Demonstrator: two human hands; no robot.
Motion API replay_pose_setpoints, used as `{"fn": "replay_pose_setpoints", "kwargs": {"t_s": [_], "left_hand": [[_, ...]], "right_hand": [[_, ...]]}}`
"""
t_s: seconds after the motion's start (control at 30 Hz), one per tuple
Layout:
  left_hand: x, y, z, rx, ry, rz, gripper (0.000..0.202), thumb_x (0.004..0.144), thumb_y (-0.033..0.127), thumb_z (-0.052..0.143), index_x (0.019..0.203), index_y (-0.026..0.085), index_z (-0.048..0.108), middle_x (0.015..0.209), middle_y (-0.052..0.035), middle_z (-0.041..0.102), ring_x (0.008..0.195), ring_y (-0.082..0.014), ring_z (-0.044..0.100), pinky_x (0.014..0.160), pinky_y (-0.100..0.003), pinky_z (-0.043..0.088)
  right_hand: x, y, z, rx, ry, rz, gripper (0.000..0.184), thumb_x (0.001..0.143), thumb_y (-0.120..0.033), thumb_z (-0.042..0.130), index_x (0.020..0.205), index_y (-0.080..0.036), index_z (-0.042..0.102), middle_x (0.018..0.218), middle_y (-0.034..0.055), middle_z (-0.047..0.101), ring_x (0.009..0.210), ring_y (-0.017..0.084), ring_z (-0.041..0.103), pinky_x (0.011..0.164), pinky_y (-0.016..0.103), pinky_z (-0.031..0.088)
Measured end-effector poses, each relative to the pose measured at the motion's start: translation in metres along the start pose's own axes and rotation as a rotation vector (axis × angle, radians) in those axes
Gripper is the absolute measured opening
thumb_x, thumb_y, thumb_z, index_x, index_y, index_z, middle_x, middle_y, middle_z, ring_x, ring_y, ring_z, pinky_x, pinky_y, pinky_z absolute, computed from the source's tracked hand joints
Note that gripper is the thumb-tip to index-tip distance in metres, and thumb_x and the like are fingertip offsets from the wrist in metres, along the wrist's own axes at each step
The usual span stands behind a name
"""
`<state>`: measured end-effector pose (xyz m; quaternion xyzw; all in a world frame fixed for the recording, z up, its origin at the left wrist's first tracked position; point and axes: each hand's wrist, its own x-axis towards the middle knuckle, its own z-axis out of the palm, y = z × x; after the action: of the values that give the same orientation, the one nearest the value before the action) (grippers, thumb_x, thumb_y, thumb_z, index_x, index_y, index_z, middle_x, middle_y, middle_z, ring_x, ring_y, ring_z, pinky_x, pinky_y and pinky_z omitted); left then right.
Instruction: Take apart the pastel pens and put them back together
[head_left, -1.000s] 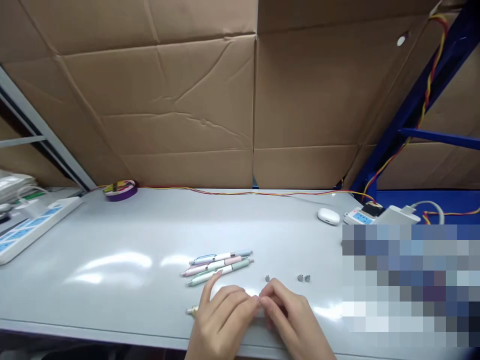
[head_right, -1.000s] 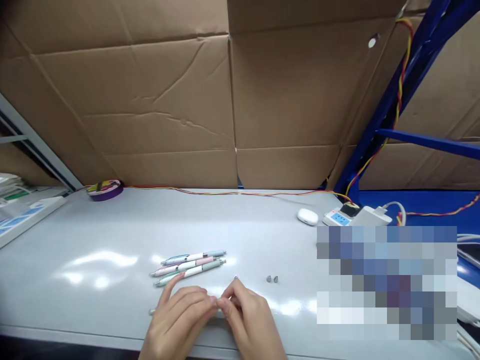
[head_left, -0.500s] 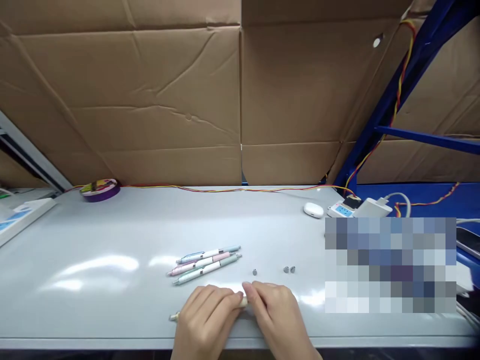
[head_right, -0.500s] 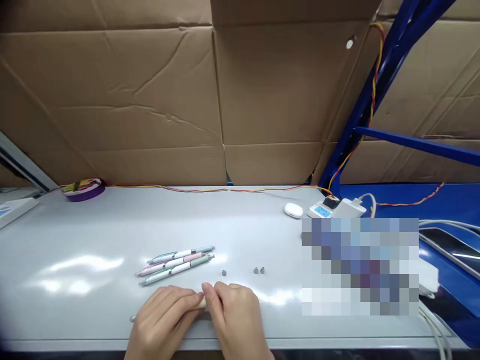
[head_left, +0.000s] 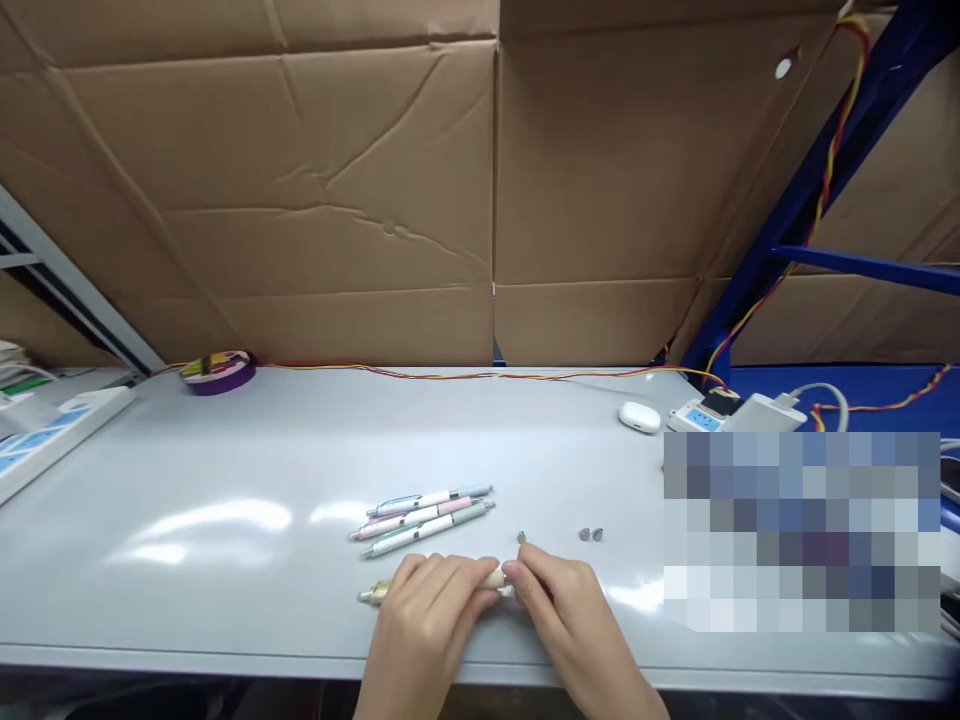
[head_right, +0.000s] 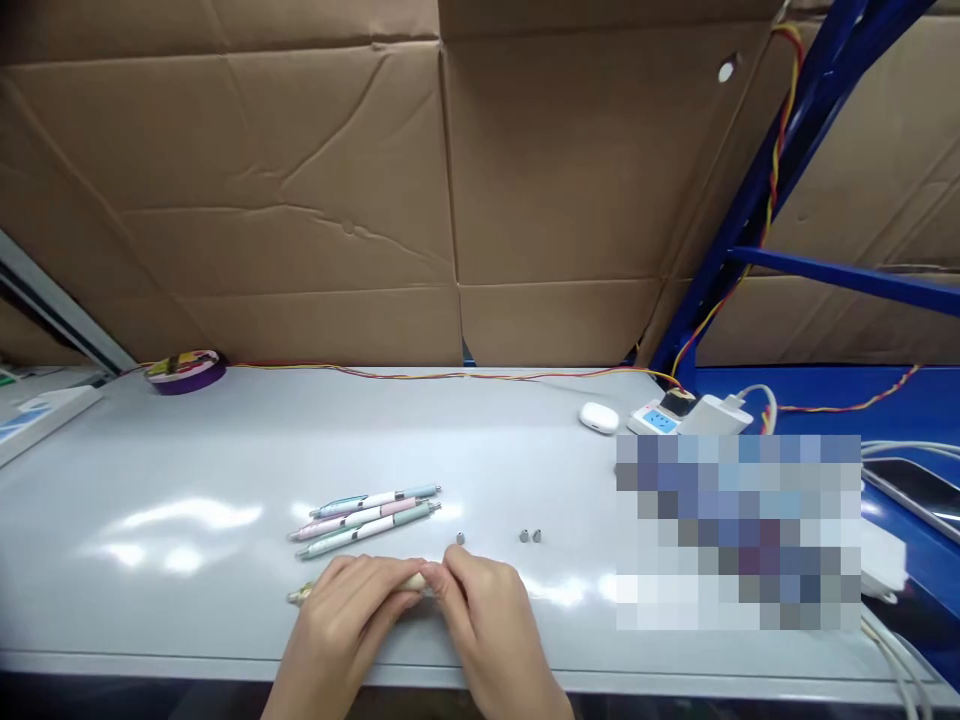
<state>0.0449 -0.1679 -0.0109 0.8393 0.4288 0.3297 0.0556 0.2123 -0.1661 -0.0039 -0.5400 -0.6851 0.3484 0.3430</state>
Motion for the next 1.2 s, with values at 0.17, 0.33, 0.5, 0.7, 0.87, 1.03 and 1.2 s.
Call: {"fn": "replay_pose_setpoints", "kwargs": {"t_s": [0.17, 0.33, 0.5, 0.7, 0.87, 1.03, 1.2], "left_hand": [[0.002, 0.002, 0.000, 0.062, 0.047, -0.022, 0.019, 0.097, 0.020, 0.040, 0.112, 0.022, 0.052, 0.082, 0.0000, 0.067, 0.067, -0.0168, 0.060, 0.061, -0.030, 0.042], [0.003, 0.002, 0.000, 0.060, -0.002, -0.031, 0.020, 0.097, 0.017, 0.038, 0.108, 0.025, 0.054, 0.081, 0.0010, 0.067, 0.068, -0.0169, 0.061, 0.061, -0.030, 0.042], [0.004, 0.003, 0.000, 0.065, 0.010, -0.043, 0.020, 0.098, 0.019, 0.037, 0.105, 0.023, 0.055, 0.083, -0.0006, 0.067, 0.070, -0.0177, 0.062, 0.061, -0.030, 0.043], [0.003, 0.003, -0.001, 0.110, 0.012, -0.062, 0.026, 0.096, 0.016, 0.037, 0.109, 0.025, 0.058, 0.079, -0.0001, 0.065, 0.065, -0.0162, 0.058, 0.058, -0.027, 0.041], [0.001, 0.001, -0.002, 0.144, -0.022, -0.063, 0.039, 0.093, 0.008, 0.033, 0.113, 0.029, 0.059, 0.077, -0.0001, 0.062, 0.062, -0.0157, 0.054, 0.057, -0.027, 0.040], [0.000, 0.001, -0.003, 0.123, -0.031, -0.095, 0.041, 0.092, 0.007, 0.032, 0.110, 0.031, 0.060, 0.079, 0.0002, 0.061, 0.063, -0.0150, 0.054, 0.059, -0.026, 0.039], [0.000, 0.000, -0.003, 0.117, 0.061, -0.144, 0.034, 0.094, 0.009, 0.036, 0.111, 0.028, 0.059, 0.085, -0.0006, 0.064, 0.073, -0.0174, 0.058, 0.064, -0.030, 0.042]], "right_hand": [[-0.001, -0.002, -0.004, 0.111, -0.026, -0.028, 0.012, 0.093, -0.029, 0.044, 0.089, -0.022, 0.053, 0.079, -0.0020, 0.060, 0.067, 0.012, 0.053, 0.062, 0.020, 0.041], [0.001, 0.000, -0.002, 0.030, 0.008, -0.007, 0.019, 0.092, -0.037, 0.046, 0.084, -0.022, 0.053, 0.068, -0.0031, 0.055, 0.056, 0.013, 0.048, 0.053, 0.022, 0.039], [0.001, 0.001, 0.000, 0.040, 0.011, -0.022, 0.025, 0.094, -0.033, 0.042, 0.074, -0.021, 0.052, 0.068, -0.0022, 0.058, 0.061, 0.013, 0.052, 0.057, 0.022, 0.040], [-0.001, 0.000, -0.005, 0.141, 0.072, -0.020, 0.016, 0.091, -0.028, 0.045, 0.090, -0.021, 0.059, 0.077, 0.0006, 0.062, 0.069, 0.015, 0.058, 0.063, 0.022, 0.046], [-0.001, -0.001, -0.004, 0.189, 0.055, -0.008, 0.019, 0.092, -0.032, 0.045, 0.090, -0.021, 0.060, 0.083, 0.0025, 0.064, 0.075, 0.017, 0.060, 0.066, 0.024, 0.047], [-0.005, -0.003, -0.003, 0.205, 0.101, 0.026, 0.030, 0.093, -0.043, 0.040, 0.080, -0.021, 0.054, 0.073, 0.0004, 0.057, 0.061, 0.014, 0.053, 0.057, 0.023, 0.044], [-0.009, 0.003, -0.011, 0.013, 0.352, 0.001, 0.040, 0.095, -0.041, 0.035, 0.060, -0.022, 0.033, 0.056, -0.0038, 0.035, 0.051, 0.013, 0.037, 0.050, 0.024, 0.033]]}}
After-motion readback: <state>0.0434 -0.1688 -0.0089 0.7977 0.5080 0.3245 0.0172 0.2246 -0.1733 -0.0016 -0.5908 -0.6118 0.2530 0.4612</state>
